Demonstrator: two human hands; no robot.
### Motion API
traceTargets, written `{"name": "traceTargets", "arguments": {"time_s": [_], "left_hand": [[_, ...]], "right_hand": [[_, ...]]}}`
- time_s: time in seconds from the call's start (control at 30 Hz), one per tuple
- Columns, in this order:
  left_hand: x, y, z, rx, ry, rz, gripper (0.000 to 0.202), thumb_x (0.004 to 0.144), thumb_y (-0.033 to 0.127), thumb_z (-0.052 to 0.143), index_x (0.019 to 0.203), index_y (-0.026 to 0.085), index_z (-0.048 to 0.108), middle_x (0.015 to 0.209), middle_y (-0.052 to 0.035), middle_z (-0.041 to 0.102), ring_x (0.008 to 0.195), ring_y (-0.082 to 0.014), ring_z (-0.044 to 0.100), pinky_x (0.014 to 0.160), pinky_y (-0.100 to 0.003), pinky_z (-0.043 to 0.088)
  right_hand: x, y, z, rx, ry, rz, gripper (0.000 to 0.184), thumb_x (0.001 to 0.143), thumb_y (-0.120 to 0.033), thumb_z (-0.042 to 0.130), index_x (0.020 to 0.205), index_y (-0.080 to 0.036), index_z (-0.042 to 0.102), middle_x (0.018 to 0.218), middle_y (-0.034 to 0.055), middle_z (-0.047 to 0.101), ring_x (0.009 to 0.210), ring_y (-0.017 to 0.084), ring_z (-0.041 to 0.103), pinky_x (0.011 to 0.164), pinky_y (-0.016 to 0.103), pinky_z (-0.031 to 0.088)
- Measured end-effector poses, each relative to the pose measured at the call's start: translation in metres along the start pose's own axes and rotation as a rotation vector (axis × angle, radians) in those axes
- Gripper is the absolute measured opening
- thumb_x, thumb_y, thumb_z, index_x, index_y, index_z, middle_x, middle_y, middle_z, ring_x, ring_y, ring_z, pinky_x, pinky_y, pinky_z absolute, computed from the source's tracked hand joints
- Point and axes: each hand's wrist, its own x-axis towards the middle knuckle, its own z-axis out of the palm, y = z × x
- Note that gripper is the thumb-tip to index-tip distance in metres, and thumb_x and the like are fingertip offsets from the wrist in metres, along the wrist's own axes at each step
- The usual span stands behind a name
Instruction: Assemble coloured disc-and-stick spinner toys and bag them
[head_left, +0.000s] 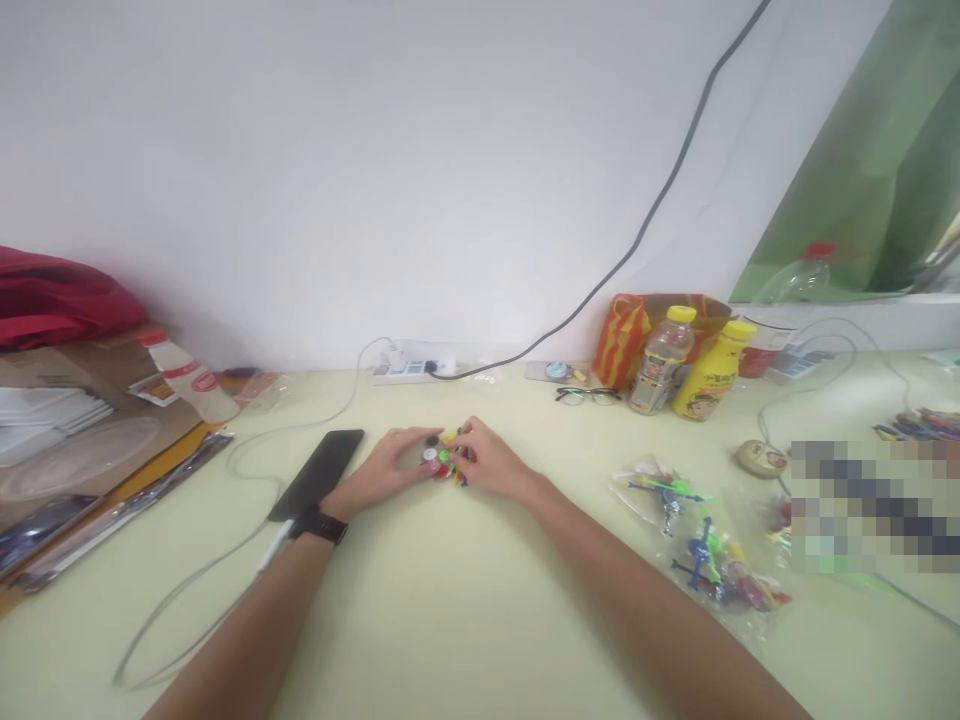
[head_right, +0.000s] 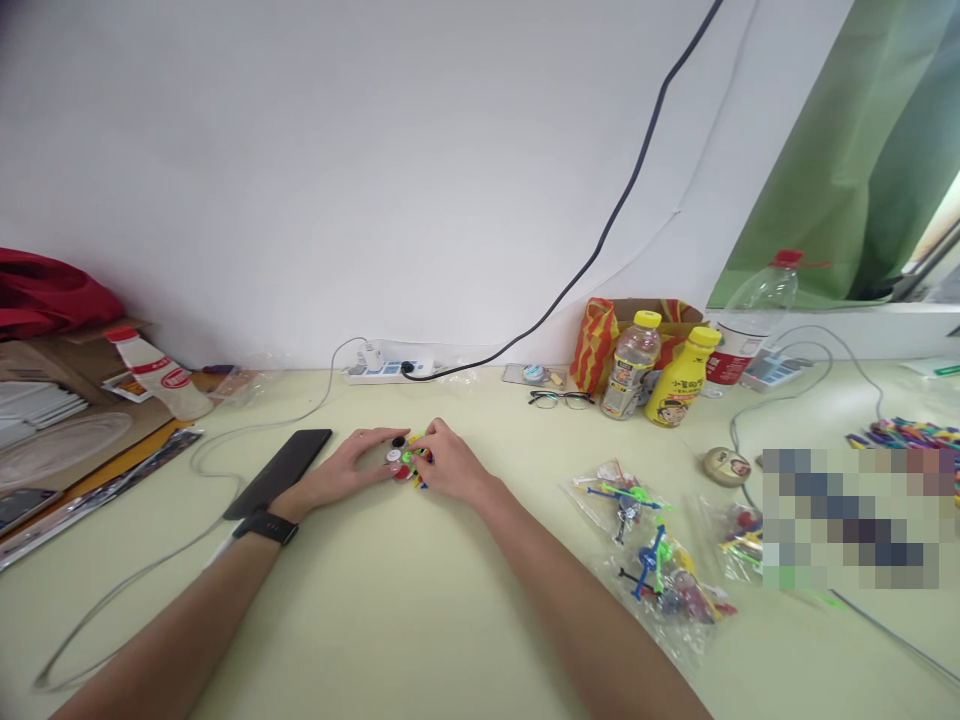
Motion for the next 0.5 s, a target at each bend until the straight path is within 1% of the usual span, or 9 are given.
{"name": "traceTargets", "arguments": {"time_s": [0.07,0.13,0.2,0.27,0.4,0.5], "left_hand": [[0.000,0.000,0.001,0.019,-0.002,0.012,0.065,0.088,0.068,0.066,0.144,0.034,0.061,0.148,-0.0049,0.060,0.139,-0.0325,0.050,0.119,-0.047,0.039],[0.000,0.000,0.003,0.036,0.006,0.025,0.064,0.090,0.066,0.064,0.145,0.034,0.059,0.150,-0.0042,0.057,0.141,-0.0321,0.047,0.120,-0.047,0.037],[0.000,0.002,0.006,0.058,0.013,0.048,0.063,0.092,0.065,0.063,0.148,0.035,0.056,0.154,-0.0039,0.054,0.142,-0.0319,0.045,0.121,-0.047,0.035],[0.000,0.005,0.009,0.090,0.013,0.077,0.065,0.093,0.063,0.062,0.150,0.034,0.054,0.156,-0.0046,0.052,0.143,-0.0323,0.044,0.122,-0.049,0.034],[0.001,0.008,0.016,0.158,0.013,0.109,0.066,0.090,0.063,0.066,0.149,0.033,0.055,0.155,-0.0064,0.053,0.142,-0.0346,0.044,0.119,-0.052,0.035],[0.002,0.007,0.019,0.170,0.011,0.109,0.067,0.090,0.062,0.067,0.149,0.033,0.055,0.153,-0.0066,0.055,0.141,-0.0354,0.045,0.118,-0.052,0.035]], "right_hand": [[0.002,0.001,-0.002,-0.006,0.023,0.012,0.022,0.095,-0.020,0.063,0.114,-0.021,0.074,0.106,0.0032,0.055,0.077,0.011,0.059,0.077,0.025,0.050],[0.004,0.003,-0.005,-0.014,0.064,0.061,0.020,0.096,-0.019,0.061,0.112,-0.019,0.073,0.106,0.0045,0.058,0.080,0.012,0.061,0.080,0.026,0.051],[0.006,0.006,-0.007,-0.004,0.092,0.117,0.018,0.095,-0.015,0.059,0.107,-0.018,0.071,0.106,0.0061,0.062,0.086,0.014,0.063,0.083,0.027,0.051],[0.007,0.009,-0.008,0.024,0.093,0.149,0.018,0.092,-0.010,0.059,0.104,-0.018,0.070,0.106,0.0066,0.066,0.091,0.015,0.064,0.084,0.028,0.052],[0.009,0.012,-0.004,0.068,0.060,0.166,0.019,0.089,-0.007,0.059,0.101,-0.018,0.070,0.096,0.0040,0.071,0.084,0.014,0.066,0.079,0.025,0.054],[0.010,0.012,-0.002,0.098,0.050,0.169,0.019,0.089,-0.007,0.059,0.101,-0.018,0.070,0.094,0.0038,0.072,0.082,0.014,0.067,0.076,0.024,0.055]]}}
